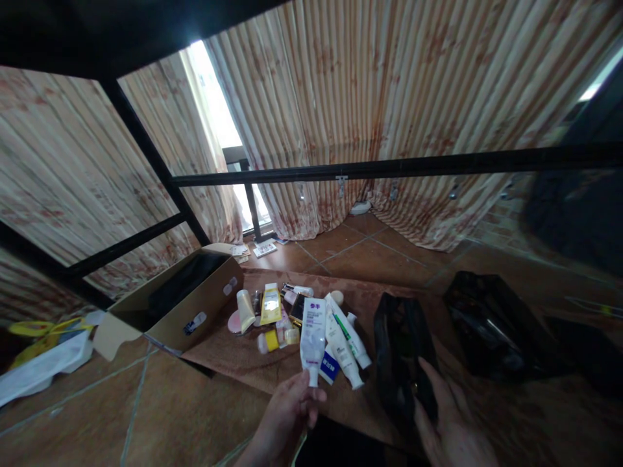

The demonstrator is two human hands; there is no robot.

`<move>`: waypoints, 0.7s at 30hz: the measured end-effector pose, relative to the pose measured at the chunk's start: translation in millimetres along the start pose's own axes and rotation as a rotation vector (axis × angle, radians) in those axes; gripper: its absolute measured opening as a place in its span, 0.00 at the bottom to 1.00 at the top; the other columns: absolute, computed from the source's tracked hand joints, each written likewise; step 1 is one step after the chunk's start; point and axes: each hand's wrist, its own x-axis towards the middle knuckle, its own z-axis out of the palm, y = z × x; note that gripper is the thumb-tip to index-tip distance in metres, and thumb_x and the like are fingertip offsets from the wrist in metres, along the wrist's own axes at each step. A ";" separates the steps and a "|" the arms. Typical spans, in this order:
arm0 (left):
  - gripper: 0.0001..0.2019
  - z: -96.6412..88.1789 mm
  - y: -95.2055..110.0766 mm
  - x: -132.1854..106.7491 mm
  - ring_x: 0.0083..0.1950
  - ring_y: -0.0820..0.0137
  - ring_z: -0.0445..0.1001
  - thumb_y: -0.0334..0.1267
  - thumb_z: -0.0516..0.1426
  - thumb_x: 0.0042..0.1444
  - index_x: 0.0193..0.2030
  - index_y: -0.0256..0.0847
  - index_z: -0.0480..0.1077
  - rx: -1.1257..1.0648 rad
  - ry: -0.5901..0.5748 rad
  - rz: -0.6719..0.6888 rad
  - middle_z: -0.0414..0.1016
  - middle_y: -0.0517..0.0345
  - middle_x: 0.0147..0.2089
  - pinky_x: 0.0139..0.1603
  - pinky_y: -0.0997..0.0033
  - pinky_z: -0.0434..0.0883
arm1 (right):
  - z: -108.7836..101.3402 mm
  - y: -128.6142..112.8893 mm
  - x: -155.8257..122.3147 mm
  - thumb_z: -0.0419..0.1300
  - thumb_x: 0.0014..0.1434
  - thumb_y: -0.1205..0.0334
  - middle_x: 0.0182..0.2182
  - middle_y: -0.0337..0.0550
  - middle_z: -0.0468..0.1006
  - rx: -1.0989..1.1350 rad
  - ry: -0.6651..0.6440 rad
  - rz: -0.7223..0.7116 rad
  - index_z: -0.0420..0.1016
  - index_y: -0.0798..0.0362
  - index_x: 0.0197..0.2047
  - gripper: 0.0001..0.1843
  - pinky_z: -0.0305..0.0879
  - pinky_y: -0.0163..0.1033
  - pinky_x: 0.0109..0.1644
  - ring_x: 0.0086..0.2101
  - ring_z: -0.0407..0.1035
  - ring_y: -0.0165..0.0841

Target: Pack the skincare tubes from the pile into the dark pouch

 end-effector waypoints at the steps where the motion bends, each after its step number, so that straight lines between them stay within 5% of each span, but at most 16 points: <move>1: 0.23 2.4 -1.6 3.1 0.16 0.81 0.62 0.55 0.63 0.48 0.35 0.33 0.71 0.002 -0.016 -0.008 0.76 0.54 0.28 0.16 0.82 0.57 | -0.3 -1.2 0.3 0.46 0.64 0.52 0.55 0.55 0.68 0.001 0.004 0.011 0.53 0.50 0.64 0.27 0.72 0.50 0.49 0.52 0.69 0.45; 7: 0.20 25.1 -9.0 31.1 0.15 0.82 0.59 0.53 0.59 0.54 0.32 0.33 0.69 -0.091 -0.026 -0.065 0.70 0.61 0.23 0.16 0.82 0.56 | -4.4 -8.9 2.8 0.44 0.64 0.52 0.54 0.55 0.69 0.012 0.023 0.005 0.55 0.51 0.63 0.26 0.71 0.51 0.50 0.52 0.69 0.46; 13: 0.18 47.4 0.6 62.2 0.15 0.81 0.61 0.49 0.53 0.62 0.34 0.33 0.69 -0.436 -0.073 -0.246 0.66 0.63 0.20 0.17 0.83 0.59 | -3.7 -4.7 2.7 0.45 0.63 0.52 0.55 0.55 0.68 -0.003 0.014 0.010 0.55 0.51 0.63 0.27 0.71 0.52 0.50 0.54 0.67 0.47; 21: 0.15 46.2 3.2 70.4 0.18 0.83 0.68 0.39 0.47 0.67 0.36 0.31 0.68 -0.558 0.016 -0.219 0.74 0.56 0.28 0.21 0.85 0.68 | 3.2 5.5 0.6 0.47 0.62 0.52 0.56 0.54 0.67 -0.025 -0.016 -0.014 0.53 0.50 0.64 0.29 0.72 0.51 0.47 0.53 0.68 0.47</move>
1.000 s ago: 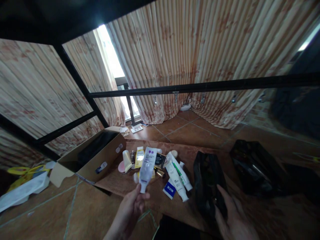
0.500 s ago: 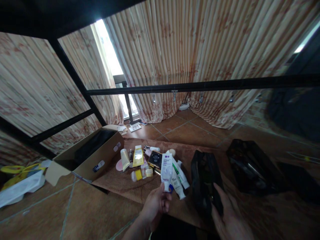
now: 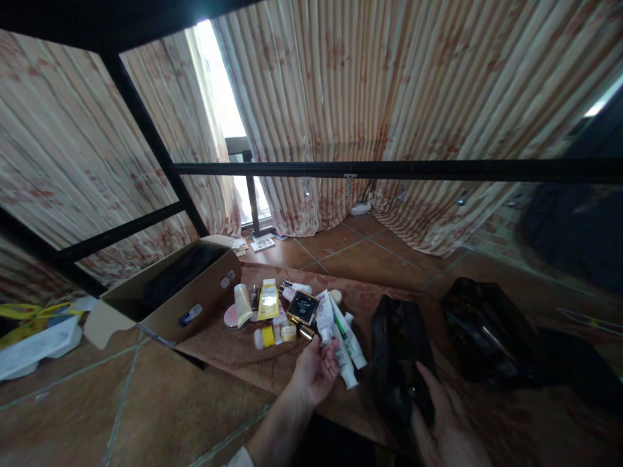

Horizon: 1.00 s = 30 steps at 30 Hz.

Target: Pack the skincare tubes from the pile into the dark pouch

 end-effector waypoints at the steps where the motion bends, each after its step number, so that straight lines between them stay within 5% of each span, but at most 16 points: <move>1: 0.13 -1.0 0.4 -2.1 0.19 0.83 0.68 0.37 0.47 0.66 0.35 0.31 0.67 0.000 0.010 0.021 0.75 0.55 0.29 0.23 0.85 0.69 | 0.6 0.8 0.0 0.47 0.62 0.52 0.56 0.54 0.67 -0.008 -0.004 0.002 0.53 0.51 0.64 0.29 0.72 0.52 0.49 0.54 0.67 0.48; 8: 0.03 0.4 -4.2 -19.5 0.16 0.82 0.66 0.30 0.57 0.56 0.36 0.32 0.68 0.156 0.040 0.141 0.79 0.51 0.32 0.18 0.83 0.64 | -1.2 -1.5 2.2 0.47 0.62 0.52 0.56 0.54 0.67 0.010 -0.008 -0.006 0.53 0.51 0.64 0.28 0.72 0.52 0.49 0.55 0.66 0.48; 13: 0.20 -10.2 -1.4 -29.5 0.16 0.79 0.65 0.34 0.63 0.47 0.48 0.36 0.67 0.439 0.053 0.271 0.79 0.53 0.33 0.17 0.79 0.60 | -8.6 -6.9 1.8 0.45 0.63 0.49 0.57 0.55 0.67 0.050 -0.002 0.039 0.57 0.53 0.62 0.28 0.74 0.50 0.46 0.51 0.69 0.48; 16: 0.27 -33.8 3.0 -33.3 0.25 0.73 0.71 0.37 0.63 0.45 0.53 0.35 0.65 0.788 0.188 0.521 0.78 0.51 0.39 0.25 0.75 0.66 | -14.2 -14.9 1.2 0.44 0.63 0.48 0.55 0.56 0.68 0.069 -0.016 0.083 0.58 0.54 0.62 0.29 0.74 0.48 0.41 0.49 0.71 0.47; 20: 0.32 -64.1 1.4 -36.0 0.49 0.59 0.72 0.39 0.63 0.45 0.59 0.38 0.62 1.311 0.276 0.800 0.72 0.46 0.54 0.49 0.62 0.68 | -20.1 -25.9 0.9 0.44 0.63 0.46 0.57 0.57 0.67 0.130 -0.043 0.170 0.54 0.54 0.65 0.32 0.74 0.49 0.42 0.50 0.70 0.47; 23: 0.32 -67.8 -3.9 -32.7 0.59 0.53 0.65 0.39 0.63 0.45 0.59 0.37 0.62 1.536 0.247 0.841 0.69 0.43 0.57 0.59 0.56 0.61 | -22.4 -26.1 0.5 0.45 0.62 0.46 0.59 0.56 0.65 0.143 -0.061 0.212 0.52 0.54 0.65 0.33 0.72 0.49 0.45 0.52 0.68 0.47; 30: 0.29 -50.2 -8.7 -15.3 0.57 0.54 0.66 0.36 0.61 0.47 0.58 0.38 0.63 1.760 0.250 0.816 0.71 0.45 0.55 0.59 0.58 0.60 | -28.2 -20.2 -0.9 0.45 0.62 0.44 0.59 0.56 0.64 0.123 -0.025 0.178 0.56 0.54 0.63 0.32 0.70 0.50 0.51 0.57 0.62 0.48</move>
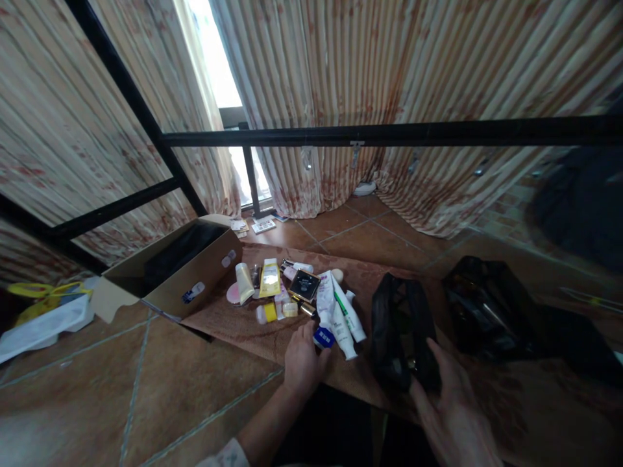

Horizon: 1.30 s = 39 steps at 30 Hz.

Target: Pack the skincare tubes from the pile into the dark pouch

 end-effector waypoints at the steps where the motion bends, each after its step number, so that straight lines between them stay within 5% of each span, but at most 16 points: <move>1: 0.27 0.0 0.7 1.2 0.57 0.55 0.67 0.36 0.60 0.48 0.57 0.38 0.64 0.021 -0.007 -0.015 0.71 0.46 0.55 0.59 0.60 0.60 | -1.4 -1.7 -0.3 0.44 0.62 0.44 0.59 0.54 0.64 0.006 0.012 -0.013 0.56 0.52 0.63 0.32 0.69 0.51 0.52 0.58 0.61 0.47; 10: 0.07 -12.0 -2.5 7.2 0.41 0.68 0.75 0.34 0.54 0.55 0.40 0.46 0.71 0.100 -0.070 -0.117 0.78 0.61 0.36 0.42 0.71 0.65 | -7.6 -8.2 -2.2 0.45 0.63 0.45 0.61 0.52 0.61 0.026 -0.005 -0.003 0.58 0.49 0.62 0.29 0.71 0.51 0.50 0.57 0.62 0.47; 20: 0.15 -8.2 6.7 5.4 0.45 0.62 0.74 0.45 0.59 0.50 0.44 0.43 0.69 0.222 -0.098 -0.088 0.76 0.55 0.42 0.44 0.68 0.64 | -5.2 -1.6 -5.6 0.44 0.62 0.45 0.60 0.54 0.62 -0.018 0.037 -0.034 0.60 0.51 0.61 0.29 0.71 0.52 0.51 0.57 0.63 0.47; 29: 0.16 -7.2 8.7 2.3 0.49 0.61 0.73 0.44 0.57 0.52 0.46 0.42 0.67 0.260 -0.106 -0.060 0.74 0.52 0.46 0.47 0.67 0.64 | -5.6 3.9 -5.6 0.45 0.63 0.46 0.60 0.52 0.62 -0.054 0.058 -0.105 0.62 0.49 0.59 0.26 0.74 0.48 0.45 0.57 0.63 0.47; 35: 0.15 -21.4 -0.3 -2.6 0.40 0.65 0.76 0.46 0.55 0.55 0.47 0.44 0.67 0.166 -0.123 -0.146 0.77 0.57 0.38 0.37 0.70 0.64 | -0.3 22.4 -5.1 0.50 0.61 0.49 0.62 0.48 0.60 -0.077 0.037 -0.195 0.65 0.44 0.58 0.24 0.76 0.46 0.42 0.56 0.65 0.46; 39: 0.14 -40.3 -18.9 -1.3 0.35 0.67 0.75 0.43 0.53 0.57 0.49 0.45 0.67 0.118 0.030 -0.211 0.75 0.61 0.32 0.35 0.71 0.64 | -1.9 26.4 -4.6 0.53 0.59 0.51 0.60 0.47 0.62 -0.036 0.036 -0.271 0.68 0.44 0.57 0.23 0.74 0.48 0.46 0.57 0.62 0.47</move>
